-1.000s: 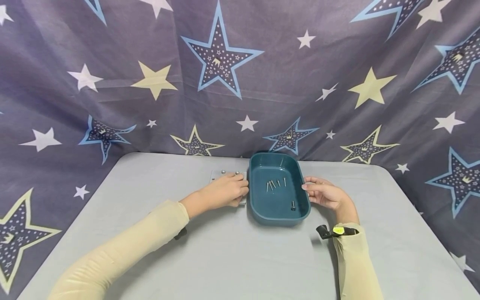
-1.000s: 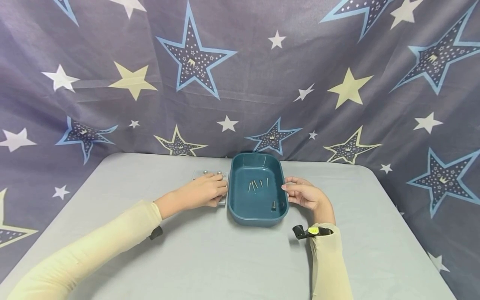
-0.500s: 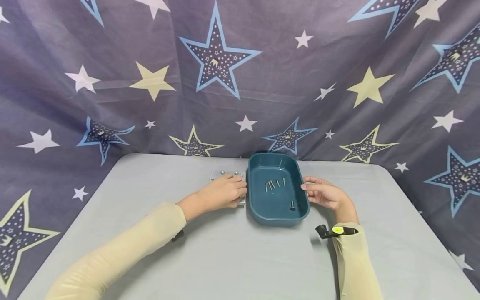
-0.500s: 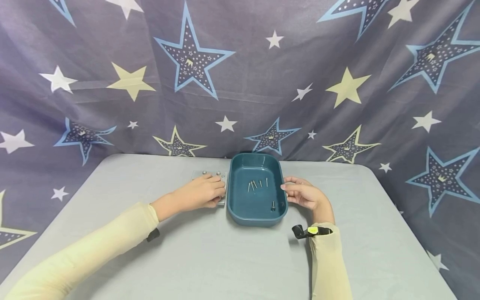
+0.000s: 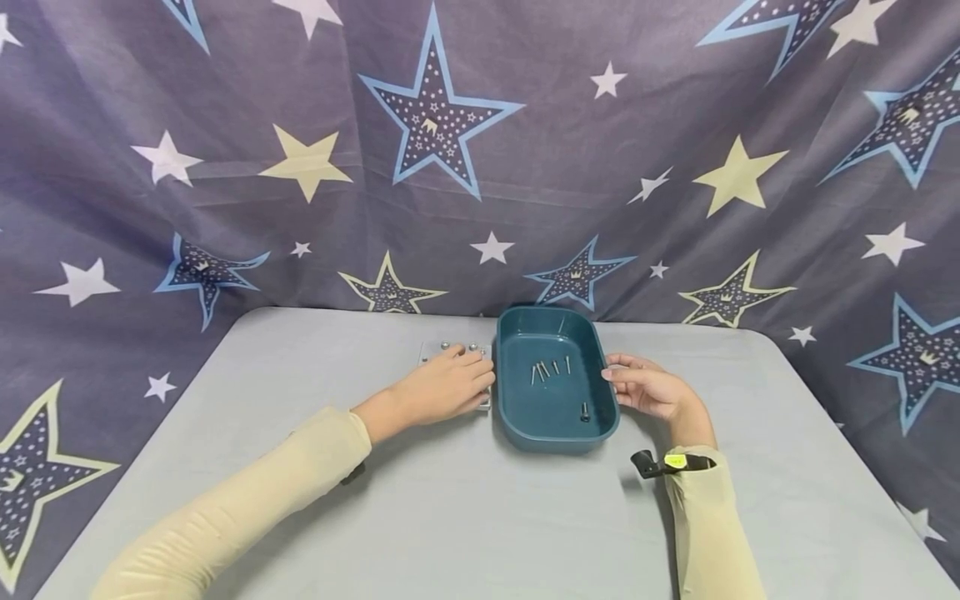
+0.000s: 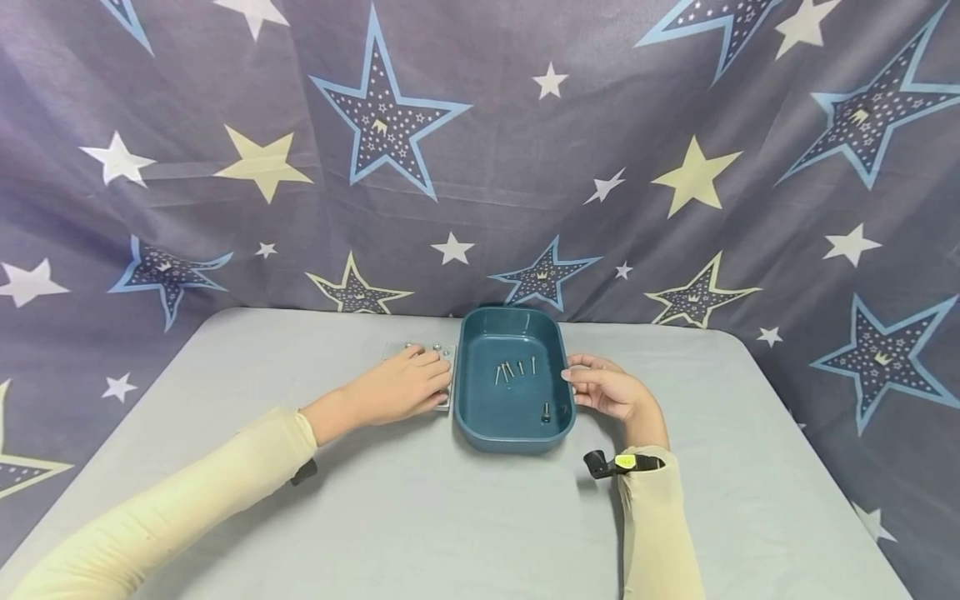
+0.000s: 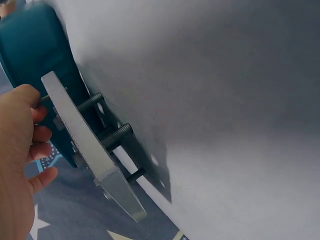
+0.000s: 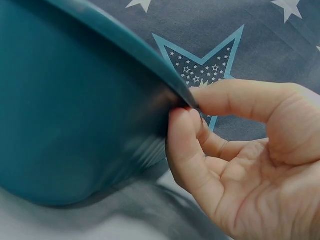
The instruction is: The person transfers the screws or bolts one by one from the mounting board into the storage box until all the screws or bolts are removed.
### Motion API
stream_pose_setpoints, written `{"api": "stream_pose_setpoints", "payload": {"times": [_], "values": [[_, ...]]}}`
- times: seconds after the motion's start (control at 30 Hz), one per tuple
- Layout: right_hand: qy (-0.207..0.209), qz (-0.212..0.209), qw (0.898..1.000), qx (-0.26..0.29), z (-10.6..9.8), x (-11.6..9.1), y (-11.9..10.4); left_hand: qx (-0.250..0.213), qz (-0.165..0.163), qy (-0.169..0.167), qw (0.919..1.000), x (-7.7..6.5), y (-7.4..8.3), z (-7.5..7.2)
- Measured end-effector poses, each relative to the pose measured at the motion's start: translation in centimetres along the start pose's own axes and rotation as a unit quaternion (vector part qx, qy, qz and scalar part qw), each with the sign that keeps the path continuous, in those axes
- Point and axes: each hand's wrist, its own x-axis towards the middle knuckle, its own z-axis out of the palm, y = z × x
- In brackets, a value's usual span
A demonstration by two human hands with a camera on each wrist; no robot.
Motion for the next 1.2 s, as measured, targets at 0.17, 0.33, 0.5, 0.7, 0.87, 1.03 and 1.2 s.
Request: {"api": "stream_pose_setpoints", "payload": {"times": [0.17, 0.33, 0.5, 0.7, 0.87, 1.03, 1.2], "values": [[-0.006, -0.002, 1.000, 0.005, 0.09, -0.08, -0.06, -0.025, -0.020, -0.011, 0.9994, -0.12, -0.01, -0.19], [-0.008, -0.001, 1.000, 0.008, 0.22, -0.18, -0.23, -0.040, -0.030, -0.014, 0.9986, -0.19, 0.01, -0.42], [-0.003, 0.003, 1.000, 0.005, 0.20, -0.10, -0.15, -0.046, -0.030, -0.024, 0.9982, -0.13, 0.11, -0.59], [-0.003, 0.000, 1.000, 0.005, 0.16, -0.09, -0.03, -0.065, -0.032, -0.036, 0.9967, -0.08, 0.16, -0.58], [0.000, 0.001, 1.000, 0.007, 0.19, -0.08, -0.03, -0.074, -0.034, -0.044, 0.9957, -0.06, 0.16, -0.53], [0.001, 0.003, 1.000, 0.009, 0.22, -0.06, -0.04, -0.076, -0.033, -0.047, 0.9955, -0.13, 0.11, -0.46], [0.001, 0.002, 1.000, 0.012, 0.16, -0.05, -0.01, -0.071, -0.027, -0.040, 0.9963, -0.19, 0.14, -0.58]]}}
